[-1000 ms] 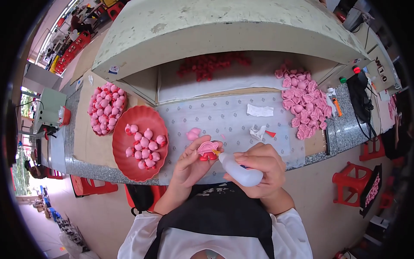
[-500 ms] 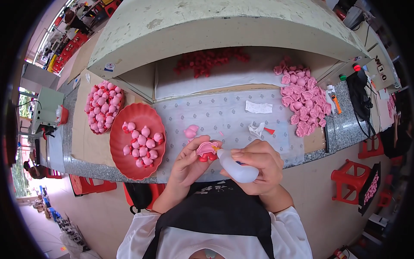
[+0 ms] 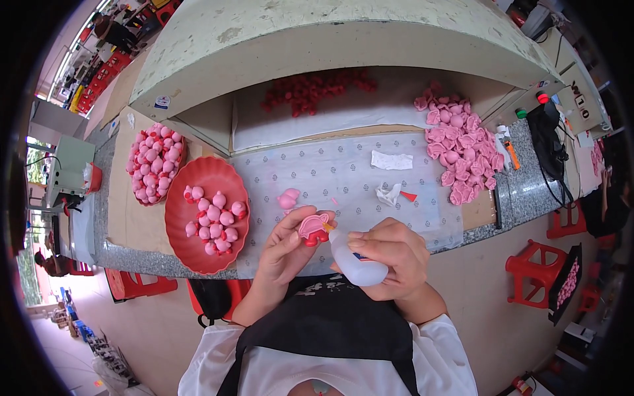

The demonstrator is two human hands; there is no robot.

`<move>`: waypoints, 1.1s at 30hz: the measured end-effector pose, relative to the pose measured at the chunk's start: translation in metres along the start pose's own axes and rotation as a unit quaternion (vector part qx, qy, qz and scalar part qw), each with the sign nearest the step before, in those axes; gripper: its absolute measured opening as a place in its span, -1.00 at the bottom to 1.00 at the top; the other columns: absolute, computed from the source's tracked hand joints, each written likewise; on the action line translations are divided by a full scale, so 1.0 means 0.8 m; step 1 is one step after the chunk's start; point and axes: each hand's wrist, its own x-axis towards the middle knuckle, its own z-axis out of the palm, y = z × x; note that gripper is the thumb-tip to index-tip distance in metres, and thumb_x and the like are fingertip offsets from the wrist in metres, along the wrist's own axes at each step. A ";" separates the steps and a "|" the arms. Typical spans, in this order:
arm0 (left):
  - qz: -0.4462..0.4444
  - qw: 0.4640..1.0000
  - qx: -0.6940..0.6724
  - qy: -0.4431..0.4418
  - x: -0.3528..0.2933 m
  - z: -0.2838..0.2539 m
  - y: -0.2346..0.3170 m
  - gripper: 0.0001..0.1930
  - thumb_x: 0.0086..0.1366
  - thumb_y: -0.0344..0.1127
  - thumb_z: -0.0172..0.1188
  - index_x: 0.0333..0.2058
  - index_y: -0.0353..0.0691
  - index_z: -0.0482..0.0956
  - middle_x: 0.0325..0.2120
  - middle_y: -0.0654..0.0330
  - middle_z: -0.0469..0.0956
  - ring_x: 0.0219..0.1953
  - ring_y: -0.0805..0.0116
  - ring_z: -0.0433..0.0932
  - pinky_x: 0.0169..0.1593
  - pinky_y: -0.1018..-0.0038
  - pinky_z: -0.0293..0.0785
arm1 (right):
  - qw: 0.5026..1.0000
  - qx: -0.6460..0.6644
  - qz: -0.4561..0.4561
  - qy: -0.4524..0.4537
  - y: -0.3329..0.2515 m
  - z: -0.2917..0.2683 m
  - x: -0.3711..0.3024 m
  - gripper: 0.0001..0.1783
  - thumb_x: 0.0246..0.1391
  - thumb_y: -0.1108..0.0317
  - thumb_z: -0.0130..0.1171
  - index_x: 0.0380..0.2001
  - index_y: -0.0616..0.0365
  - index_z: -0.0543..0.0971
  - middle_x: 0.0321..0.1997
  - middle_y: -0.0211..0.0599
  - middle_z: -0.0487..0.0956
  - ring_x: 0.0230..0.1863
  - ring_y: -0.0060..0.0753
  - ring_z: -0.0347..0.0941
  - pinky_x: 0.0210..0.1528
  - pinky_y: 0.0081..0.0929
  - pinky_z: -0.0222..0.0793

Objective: Assembling small pink plastic toy parts by applying glue from a bottle.

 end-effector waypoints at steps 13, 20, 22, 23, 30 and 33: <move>-0.001 1.000 -0.012 -0.006 -0.001 0.001 -0.001 -0.58 0.07 -0.36 0.01 -0.04 -0.21 0.25 -0.04 -0.08 0.21 0.03 0.22 0.19 0.08 0.33 0.02 | 1.000 -0.005 0.010 0.011 -0.002 -0.008 -0.004 -0.53 -0.53 0.46 0.39 -0.43 0.20 0.40 -0.53 -0.29 0.39 -0.57 -0.42 0.39 -0.59 -0.62 0.31; -0.002 1.000 -0.016 0.004 -0.002 0.000 -0.002 -0.59 0.08 -0.35 0.01 -0.04 -0.20 0.25 -0.04 -0.08 0.21 0.02 0.21 0.21 0.08 0.31 0.04 | 1.000 -0.003 0.010 0.014 0.000 -0.005 -0.003 -0.54 -0.53 0.46 0.39 -0.44 0.20 0.41 -0.54 -0.29 0.39 -0.57 -0.43 0.40 -0.59 -0.63 0.31; 0.002 1.000 -0.016 0.002 -0.001 0.001 -0.002 -0.59 0.08 -0.35 0.01 -0.04 -0.20 0.25 -0.04 -0.08 0.21 0.01 0.21 0.21 0.08 0.31 0.05 | 1.000 -0.004 0.012 0.014 -0.001 -0.006 -0.005 -0.54 -0.54 0.46 0.39 -0.44 0.20 0.41 -0.54 -0.29 0.39 -0.57 -0.42 0.40 -0.60 -0.63 0.31; 0.005 1.000 -0.017 0.000 -0.001 0.001 -0.002 -0.59 0.08 -0.35 0.01 -0.04 -0.20 0.25 -0.05 -0.08 0.21 0.01 0.21 0.22 0.07 0.31 0.05 | 1.000 -0.002 0.024 0.012 -0.002 -0.006 -0.007 -0.56 -0.50 0.44 0.37 -0.44 0.18 0.39 -0.52 -0.28 0.37 -0.55 -0.45 0.35 -0.55 -0.62 0.27; 0.001 1.000 -0.027 -0.016 0.000 -0.001 -0.002 -0.57 0.09 -0.33 0.01 -0.04 -0.29 0.22 -0.04 -0.03 0.23 0.06 0.20 0.15 0.13 0.35 -0.07 | 0.999 -0.010 0.030 0.005 0.001 -0.003 -0.008 -0.58 -0.46 0.42 0.35 -0.44 0.17 0.38 -0.50 -0.28 0.36 -0.54 -0.49 0.31 -0.50 -0.62 0.23; 0.005 1.000 -0.027 -0.011 -0.001 -0.002 -0.002 -0.57 0.09 -0.33 0.01 -0.04 -0.29 0.22 -0.04 -0.03 0.23 0.07 0.21 0.15 0.13 0.36 -0.07 | 1.000 -0.008 0.024 0.002 -0.002 -0.006 -0.009 -0.58 -0.46 0.43 0.35 -0.43 0.17 0.38 -0.49 -0.28 0.36 -0.53 -0.48 0.31 -0.49 -0.62 0.24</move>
